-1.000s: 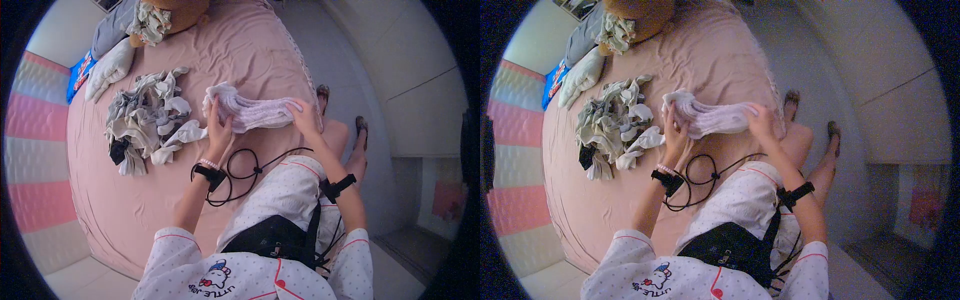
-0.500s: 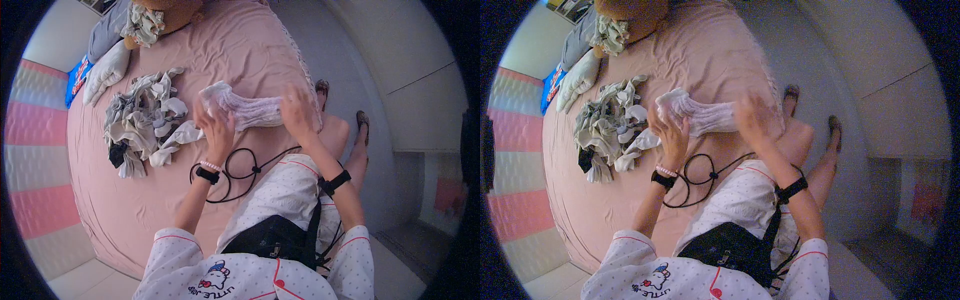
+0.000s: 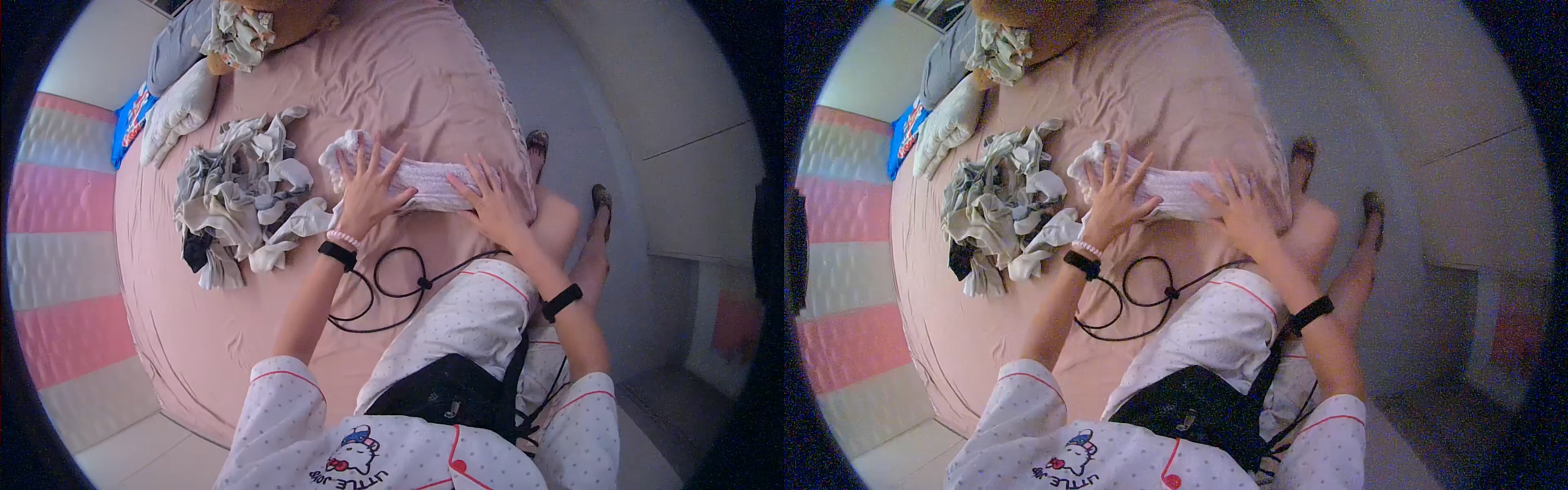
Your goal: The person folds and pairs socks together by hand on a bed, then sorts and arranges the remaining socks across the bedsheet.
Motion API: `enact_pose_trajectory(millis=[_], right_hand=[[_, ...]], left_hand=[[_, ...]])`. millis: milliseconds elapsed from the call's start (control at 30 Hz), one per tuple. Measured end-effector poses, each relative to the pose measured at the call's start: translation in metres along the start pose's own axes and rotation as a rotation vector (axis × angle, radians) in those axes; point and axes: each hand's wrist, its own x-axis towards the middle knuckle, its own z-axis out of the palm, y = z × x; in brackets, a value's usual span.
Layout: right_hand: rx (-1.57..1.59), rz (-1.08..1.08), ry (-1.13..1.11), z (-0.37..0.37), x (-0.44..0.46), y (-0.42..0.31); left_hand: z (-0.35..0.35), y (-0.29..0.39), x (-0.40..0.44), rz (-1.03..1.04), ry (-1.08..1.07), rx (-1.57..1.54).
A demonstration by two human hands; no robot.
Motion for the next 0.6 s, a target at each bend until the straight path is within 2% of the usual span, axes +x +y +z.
enact_pose_trajectory(millis=[133, 233, 300, 333, 400, 433, 500, 567, 600], right_hand=[[0.057, -0.01, -0.002, -0.014, 0.003, -0.004], [0.036, -0.009, 0.013, -0.025, 0.016, -0.002], [0.319, 0.003, -0.294, -0.035, 0.045, 0.009], [0.321, 0.006, -0.296, -0.033, 0.055, 0.012], [0.475, -0.041, -0.292, -0.029, 0.074, 0.016], [0.472, -0.044, -0.286, -0.024, 0.077, 0.014], [0.455, 0.075, -0.326, -0.008, 0.08, 0.012], [0.449, 0.046, -0.273, 0.011, 0.077, 0.02], [0.44, 0.016, -0.224, 0.019, 0.074, 0.024]], left_hand=[[0.011, -0.013, 0.0, 0.044, -0.031, -0.052], [0.013, -0.037, 0.013, 0.161, -0.105, 0.001], [-0.018, -0.042, 0.036, 0.219, -0.423, 0.015], [-0.025, -0.043, 0.044, 0.221, -0.426, 0.012], [-0.035, -0.049, 0.066, 0.523, -0.415, 0.039], [-0.015, -0.061, 0.072, 0.543, -0.421, -0.179], [-0.016, -0.068, 0.075, 0.497, -0.493, -0.186], [-0.021, -0.069, 0.079, 0.455, -0.572, -0.2], [-0.028, -0.068, 0.08, 0.398, -0.684, -0.202]])
